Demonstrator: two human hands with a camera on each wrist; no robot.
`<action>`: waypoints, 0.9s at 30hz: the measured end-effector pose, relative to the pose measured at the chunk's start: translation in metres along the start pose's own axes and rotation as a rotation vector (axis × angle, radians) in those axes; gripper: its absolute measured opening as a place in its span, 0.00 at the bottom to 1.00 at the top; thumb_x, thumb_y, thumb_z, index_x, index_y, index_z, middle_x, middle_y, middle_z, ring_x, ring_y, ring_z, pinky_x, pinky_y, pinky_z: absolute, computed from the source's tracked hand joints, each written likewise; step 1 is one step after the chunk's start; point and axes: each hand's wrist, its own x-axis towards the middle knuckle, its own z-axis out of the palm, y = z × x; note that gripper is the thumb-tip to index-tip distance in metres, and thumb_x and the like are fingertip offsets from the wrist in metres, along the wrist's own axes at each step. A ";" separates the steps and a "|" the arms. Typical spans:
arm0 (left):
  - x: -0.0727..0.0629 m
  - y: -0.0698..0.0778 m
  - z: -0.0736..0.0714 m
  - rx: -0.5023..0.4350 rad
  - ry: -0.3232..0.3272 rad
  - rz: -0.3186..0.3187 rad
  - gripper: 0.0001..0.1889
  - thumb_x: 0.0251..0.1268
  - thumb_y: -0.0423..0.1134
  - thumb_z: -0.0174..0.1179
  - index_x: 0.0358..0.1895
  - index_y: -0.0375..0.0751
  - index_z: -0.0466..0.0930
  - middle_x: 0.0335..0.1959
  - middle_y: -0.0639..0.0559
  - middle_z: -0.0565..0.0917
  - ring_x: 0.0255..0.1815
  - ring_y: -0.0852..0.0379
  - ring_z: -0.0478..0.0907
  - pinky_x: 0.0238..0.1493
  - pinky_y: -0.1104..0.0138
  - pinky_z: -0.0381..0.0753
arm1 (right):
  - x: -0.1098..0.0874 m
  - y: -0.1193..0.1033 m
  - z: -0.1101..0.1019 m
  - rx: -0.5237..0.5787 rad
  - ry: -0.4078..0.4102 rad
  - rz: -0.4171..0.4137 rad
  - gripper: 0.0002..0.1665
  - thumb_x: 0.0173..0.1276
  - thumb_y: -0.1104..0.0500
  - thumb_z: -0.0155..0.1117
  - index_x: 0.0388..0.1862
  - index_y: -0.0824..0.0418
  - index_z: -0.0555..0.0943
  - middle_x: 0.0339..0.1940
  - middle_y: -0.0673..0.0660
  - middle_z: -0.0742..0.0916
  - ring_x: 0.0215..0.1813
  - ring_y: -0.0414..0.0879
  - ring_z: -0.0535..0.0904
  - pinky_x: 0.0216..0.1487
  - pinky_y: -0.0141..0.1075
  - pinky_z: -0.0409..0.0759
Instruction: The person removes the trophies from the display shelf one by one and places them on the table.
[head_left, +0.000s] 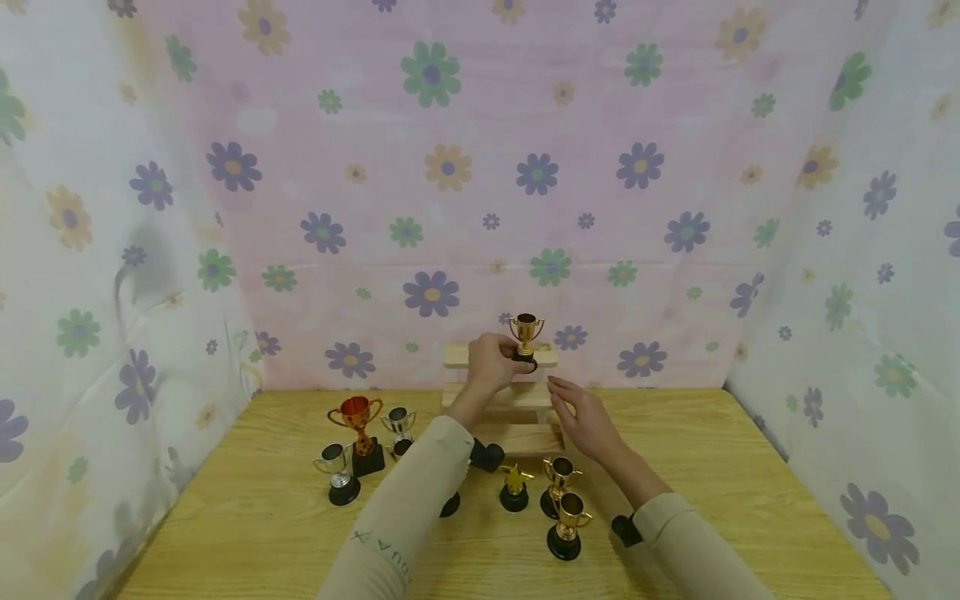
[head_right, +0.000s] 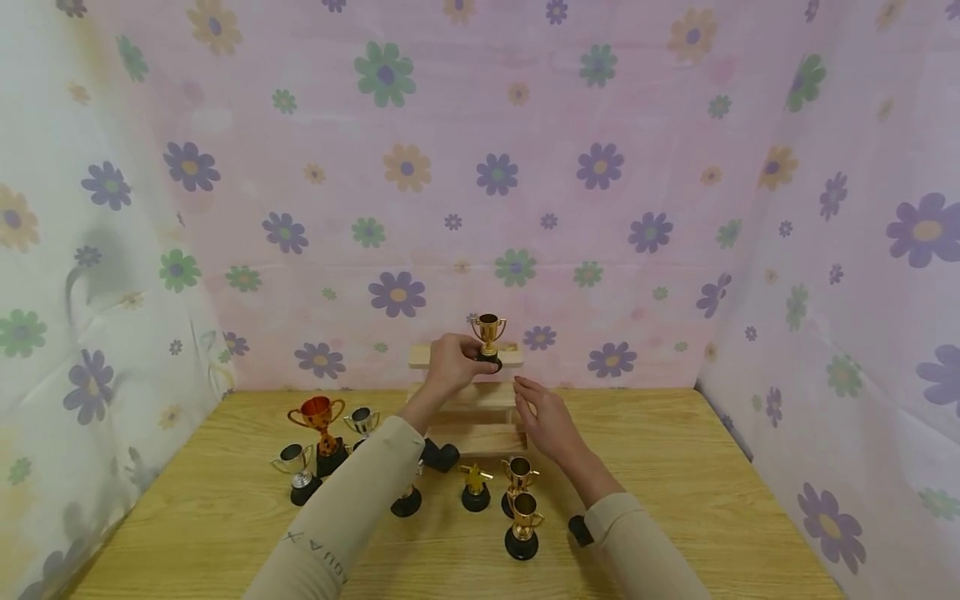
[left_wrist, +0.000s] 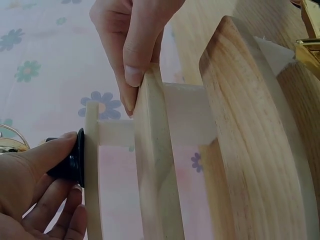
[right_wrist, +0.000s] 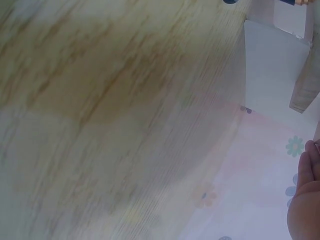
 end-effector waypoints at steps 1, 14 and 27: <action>-0.001 0.000 -0.001 0.001 -0.002 -0.004 0.18 0.52 0.36 0.80 0.47 0.37 0.90 0.37 0.46 0.89 0.42 0.48 0.84 0.45 0.56 0.85 | 0.000 0.000 0.000 0.002 -0.002 -0.001 0.22 0.82 0.61 0.53 0.68 0.72 0.76 0.71 0.68 0.77 0.70 0.63 0.75 0.66 0.58 0.73; -0.011 -0.005 -0.007 0.009 0.002 -0.040 0.21 0.52 0.38 0.80 0.50 0.38 0.89 0.39 0.47 0.87 0.43 0.48 0.83 0.45 0.56 0.84 | 0.000 -0.001 0.001 -0.004 0.003 -0.019 0.22 0.82 0.61 0.53 0.67 0.74 0.76 0.70 0.69 0.78 0.70 0.65 0.74 0.66 0.59 0.72; -0.027 -0.005 -0.019 0.003 -0.033 -0.007 0.18 0.51 0.35 0.81 0.46 0.35 0.89 0.36 0.46 0.89 0.39 0.48 0.84 0.39 0.58 0.85 | -0.001 0.001 0.003 -0.022 0.019 -0.024 0.22 0.83 0.60 0.53 0.67 0.73 0.76 0.70 0.69 0.78 0.70 0.65 0.73 0.67 0.60 0.71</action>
